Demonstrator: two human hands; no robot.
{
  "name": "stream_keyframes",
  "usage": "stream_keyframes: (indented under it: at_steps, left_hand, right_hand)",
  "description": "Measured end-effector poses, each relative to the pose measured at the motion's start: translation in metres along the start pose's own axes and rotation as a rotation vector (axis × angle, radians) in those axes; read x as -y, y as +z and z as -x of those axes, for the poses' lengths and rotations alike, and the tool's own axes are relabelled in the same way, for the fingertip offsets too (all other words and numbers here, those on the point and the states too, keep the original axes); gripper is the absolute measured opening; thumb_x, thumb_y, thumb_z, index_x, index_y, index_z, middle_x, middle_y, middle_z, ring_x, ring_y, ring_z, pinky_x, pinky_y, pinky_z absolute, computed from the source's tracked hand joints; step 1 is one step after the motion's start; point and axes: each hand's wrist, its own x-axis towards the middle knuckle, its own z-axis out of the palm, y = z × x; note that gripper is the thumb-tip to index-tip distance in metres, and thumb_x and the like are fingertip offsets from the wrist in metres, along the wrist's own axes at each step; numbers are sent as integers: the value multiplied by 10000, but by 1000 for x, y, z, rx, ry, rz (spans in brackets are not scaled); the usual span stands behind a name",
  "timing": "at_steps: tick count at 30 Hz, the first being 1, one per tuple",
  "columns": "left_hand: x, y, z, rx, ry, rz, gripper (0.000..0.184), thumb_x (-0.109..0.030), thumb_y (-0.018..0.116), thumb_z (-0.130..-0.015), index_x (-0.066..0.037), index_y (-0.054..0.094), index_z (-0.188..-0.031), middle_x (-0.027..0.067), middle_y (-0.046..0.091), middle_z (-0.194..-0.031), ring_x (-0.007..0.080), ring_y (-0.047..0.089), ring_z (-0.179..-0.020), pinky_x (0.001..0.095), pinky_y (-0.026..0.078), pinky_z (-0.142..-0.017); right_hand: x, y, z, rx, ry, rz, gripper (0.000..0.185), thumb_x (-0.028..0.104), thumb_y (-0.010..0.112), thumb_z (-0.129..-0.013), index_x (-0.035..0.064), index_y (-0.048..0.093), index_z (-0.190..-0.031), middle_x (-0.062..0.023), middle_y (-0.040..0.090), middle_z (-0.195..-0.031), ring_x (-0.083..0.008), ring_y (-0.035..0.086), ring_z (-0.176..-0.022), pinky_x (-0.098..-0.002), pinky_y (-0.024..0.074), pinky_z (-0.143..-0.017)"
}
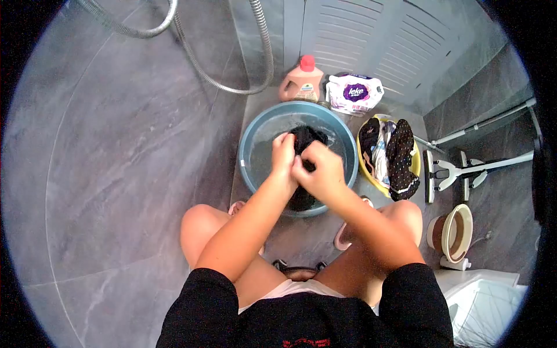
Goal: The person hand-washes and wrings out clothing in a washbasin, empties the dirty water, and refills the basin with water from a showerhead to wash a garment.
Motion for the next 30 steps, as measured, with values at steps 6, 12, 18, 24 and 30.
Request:
stream_keyframes:
  at_steps: [6, 12, 18, 24, 30]
  left_hand:
    - [-13, 10, 12, 429, -202, 82, 339, -405, 502, -901, -144, 567, -1107, 24, 598, -1081, 181, 539, -1033, 355, 402, -924]
    - [-11, -5, 11, 449, -327, -122, 320, -331, 603, -846, -109, 583, -1076, 60, 606, -1012, 174, 567, -953, 331, 442, -831]
    - [-19, -5, -4, 150, -279, -88, 173, -204, 606, -857, -37, 574, -885, 67, 618, -801, 154, 595, -741, 275, 479, -655]
    - [36, -9, 5, 372, 63, -53, 112, -157, 556, -856, -48, 558, -883, 35, 583, -786, 151, 575, -711, 301, 470, -675]
    - [6, -17, 1, 159, -102, 82, 113, -146, 554, -845, -39, 574, -876, 49, 601, -782, 141, 578, -720, 321, 481, -662]
  right_hand:
    - [-38, -22, -28, -6, 487, -710, 144, 125, 575, -862, -11, 623, -868, -58, 635, -811, -112, 566, -785, -271, 446, -758]
    - [-6, -13, 5, 161, 351, -584, 156, 151, 614, -846, -6, 619, -847, -51, 621, -788, -106, 555, -761, -267, 448, -721]
    - [34, -13, 25, 95, -224, 134, 195, 190, 697, -680, 88, 531, -691, -70, 484, -701, -238, 550, -556, -341, 472, -497]
    - [-8, -11, -10, -105, -69, 214, 283, 273, 622, -806, 80, 561, -609, -111, 568, -687, -303, 588, -573, -393, 467, -492]
    - [12, 2, -6, -111, -91, 120, 263, 172, 627, -796, 42, 513, -597, -136, 540, -647, -323, 540, -565, -399, 432, -503]
